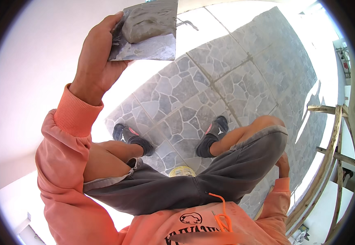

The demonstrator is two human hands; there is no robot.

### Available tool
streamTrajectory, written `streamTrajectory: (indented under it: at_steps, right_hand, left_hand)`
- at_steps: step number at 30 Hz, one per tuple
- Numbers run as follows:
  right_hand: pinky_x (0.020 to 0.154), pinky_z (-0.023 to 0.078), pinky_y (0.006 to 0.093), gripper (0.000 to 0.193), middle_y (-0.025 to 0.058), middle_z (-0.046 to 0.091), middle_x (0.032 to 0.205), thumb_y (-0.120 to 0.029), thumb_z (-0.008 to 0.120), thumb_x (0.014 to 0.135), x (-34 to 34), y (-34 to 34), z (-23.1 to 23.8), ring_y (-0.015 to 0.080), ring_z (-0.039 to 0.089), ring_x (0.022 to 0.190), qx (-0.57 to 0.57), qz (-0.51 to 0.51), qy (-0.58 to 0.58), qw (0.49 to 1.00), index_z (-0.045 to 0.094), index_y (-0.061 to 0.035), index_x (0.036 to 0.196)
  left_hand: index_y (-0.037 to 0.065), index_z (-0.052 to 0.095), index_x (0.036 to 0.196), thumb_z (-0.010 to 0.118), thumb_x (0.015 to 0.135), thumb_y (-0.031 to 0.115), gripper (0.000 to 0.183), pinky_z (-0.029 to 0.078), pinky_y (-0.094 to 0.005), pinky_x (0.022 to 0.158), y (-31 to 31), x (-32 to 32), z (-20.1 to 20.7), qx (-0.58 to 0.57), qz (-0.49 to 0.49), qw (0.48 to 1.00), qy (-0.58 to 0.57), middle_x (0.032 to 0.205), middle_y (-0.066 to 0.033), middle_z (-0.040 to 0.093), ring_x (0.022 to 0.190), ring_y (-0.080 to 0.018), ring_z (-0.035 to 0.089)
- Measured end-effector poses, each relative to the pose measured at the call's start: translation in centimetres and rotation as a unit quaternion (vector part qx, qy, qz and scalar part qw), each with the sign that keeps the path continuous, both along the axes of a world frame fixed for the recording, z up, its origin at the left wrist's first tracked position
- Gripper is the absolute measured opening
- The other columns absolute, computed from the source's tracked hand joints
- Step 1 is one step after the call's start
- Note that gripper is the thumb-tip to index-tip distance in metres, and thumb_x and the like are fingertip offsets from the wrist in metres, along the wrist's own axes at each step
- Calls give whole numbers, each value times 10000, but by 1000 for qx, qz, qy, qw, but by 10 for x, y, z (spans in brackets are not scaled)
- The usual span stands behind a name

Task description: Filling gaps between floor tiles with mortar using a hawk and trowel.

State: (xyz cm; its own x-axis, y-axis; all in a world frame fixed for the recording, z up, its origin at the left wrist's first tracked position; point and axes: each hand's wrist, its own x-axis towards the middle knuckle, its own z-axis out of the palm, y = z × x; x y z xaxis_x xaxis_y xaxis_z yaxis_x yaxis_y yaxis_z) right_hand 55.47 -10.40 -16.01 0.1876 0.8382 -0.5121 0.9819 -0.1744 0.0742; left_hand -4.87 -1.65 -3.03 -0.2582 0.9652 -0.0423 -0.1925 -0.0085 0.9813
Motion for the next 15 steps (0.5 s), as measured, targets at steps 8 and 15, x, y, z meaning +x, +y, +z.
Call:
streamTrajectory:
  at_steps: [8, 15]
  right_hand:
    - [891, 525, 503, 459, 293, 671, 1122, -241, 528, 920, -90, -129, -169, 465, 639, 1071, -312, 63, 87, 944, 551, -1, 1310]
    - [889, 533, 503, 455, 266, 680, 1116, -276, 461, 968, -164, -166, -227, 439, 648, 1069, -385, 101, 102, 912, 549, -20, 1333]
  left_hand:
    - [-28, 589, 1194, 481, 1056, 242, 321, 564, -358, 875, 10, 8, 2, -68, -51, 976, -201, 1112, -94, 670, 959, -198, 667]
    - [-29, 582, 1233, 496, 1054, 236, 332, 596, -345, 883, 26, 26, -14, -84, -115, 961, -239, 1135, -144, 697, 992, -230, 707]
